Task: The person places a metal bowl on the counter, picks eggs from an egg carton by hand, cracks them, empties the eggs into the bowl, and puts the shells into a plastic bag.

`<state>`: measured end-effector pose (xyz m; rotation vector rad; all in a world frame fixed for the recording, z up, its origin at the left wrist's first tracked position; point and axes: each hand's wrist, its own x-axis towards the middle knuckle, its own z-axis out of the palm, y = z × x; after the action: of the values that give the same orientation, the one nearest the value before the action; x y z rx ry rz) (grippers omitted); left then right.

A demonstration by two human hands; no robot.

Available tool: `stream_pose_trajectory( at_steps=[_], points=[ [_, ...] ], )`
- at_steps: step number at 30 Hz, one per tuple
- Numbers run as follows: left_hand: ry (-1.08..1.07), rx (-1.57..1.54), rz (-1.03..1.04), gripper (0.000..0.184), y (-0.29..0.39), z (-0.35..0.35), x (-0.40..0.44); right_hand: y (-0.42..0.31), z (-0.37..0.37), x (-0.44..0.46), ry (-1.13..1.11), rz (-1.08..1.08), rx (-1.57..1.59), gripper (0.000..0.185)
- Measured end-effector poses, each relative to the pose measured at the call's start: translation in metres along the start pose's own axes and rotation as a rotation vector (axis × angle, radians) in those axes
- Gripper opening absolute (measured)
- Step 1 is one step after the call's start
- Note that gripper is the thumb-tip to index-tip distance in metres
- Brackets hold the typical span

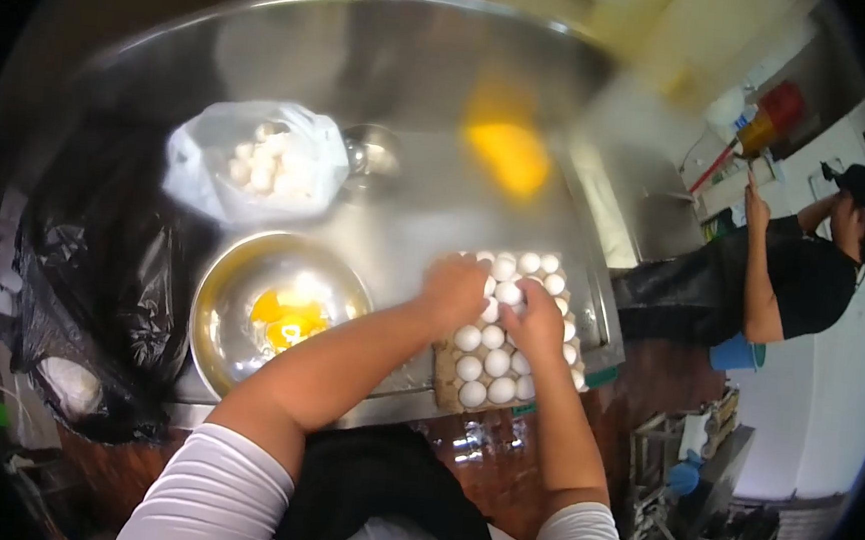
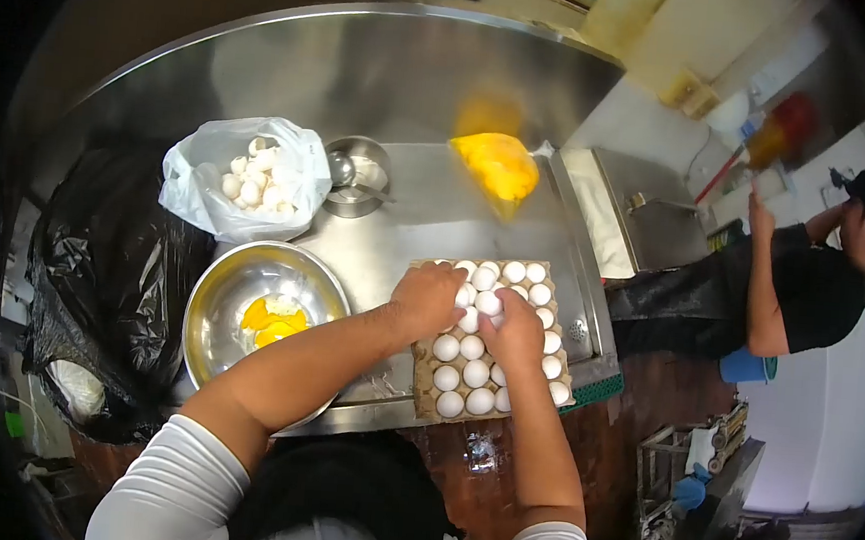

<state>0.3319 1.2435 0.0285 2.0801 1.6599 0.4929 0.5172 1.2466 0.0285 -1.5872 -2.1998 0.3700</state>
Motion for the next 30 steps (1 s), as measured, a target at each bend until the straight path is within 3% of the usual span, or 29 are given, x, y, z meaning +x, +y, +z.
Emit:
stream_pose_trajectory(
  at_steps=[2,3,6,7,8,9,10,11,12,14,20,24,27,30],
  points=[
    [-0.046,0.029,-0.005,0.04,-0.002,0.006,0.006,0.001,0.0,0.001,-0.049,0.048,0.032,0.04],
    [-0.022,-0.044,-0.012,0.039,-0.003,0.005,0.004,0.006,0.007,-0.002,0.044,0.011,-0.004,0.043],
    [0.169,-0.289,-0.05,0.037,-0.014,-0.003,-0.011,-0.007,0.011,-0.016,0.288,0.083,0.469,0.043],
    [0.292,-0.384,-0.06,0.037,-0.025,-0.004,-0.023,-0.018,0.011,-0.024,0.242,0.168,0.723,0.038],
    [0.41,-0.473,-0.07,0.036,-0.036,-0.005,-0.039,-0.035,0.003,-0.033,0.09,0.452,0.993,0.027],
    [0.352,-0.578,-0.119,0.037,-0.053,-0.016,-0.057,-0.047,0.003,-0.047,-0.012,0.561,1.262,0.029],
    [0.237,-0.767,-0.299,0.039,-0.071,-0.023,-0.075,-0.06,0.003,-0.059,-0.112,0.673,1.525,0.036],
    [0.151,-0.969,-0.431,0.039,-0.082,-0.043,-0.102,-0.076,0.001,-0.069,-0.285,0.786,1.533,0.046],
    [0.262,-1.209,-0.435,0.038,-0.101,-0.041,-0.131,-0.085,0.005,-0.08,-0.466,0.797,1.644,0.05],
    [0.273,-1.29,-0.453,0.032,-0.12,-0.063,-0.184,-0.105,0.021,-0.101,-0.514,0.833,1.393,0.043],
    [0.329,-1.405,-0.664,0.028,-0.122,-0.101,-0.276,-0.12,0.059,-0.147,-0.32,-0.039,0.4,0.04],
    [0.372,-1.408,-0.742,0.028,-0.126,-0.105,-0.295,-0.12,0.072,-0.155,-0.16,-0.133,0.327,0.043],
    [0.352,-1.387,-0.689,0.027,-0.128,-0.109,-0.298,-0.113,0.08,-0.158,-0.172,-0.211,0.183,0.043],
    [0.29,-1.284,-0.581,0.028,-0.137,-0.101,-0.297,-0.129,0.066,-0.153,-0.235,0.102,0.47,0.043]
  ],
)
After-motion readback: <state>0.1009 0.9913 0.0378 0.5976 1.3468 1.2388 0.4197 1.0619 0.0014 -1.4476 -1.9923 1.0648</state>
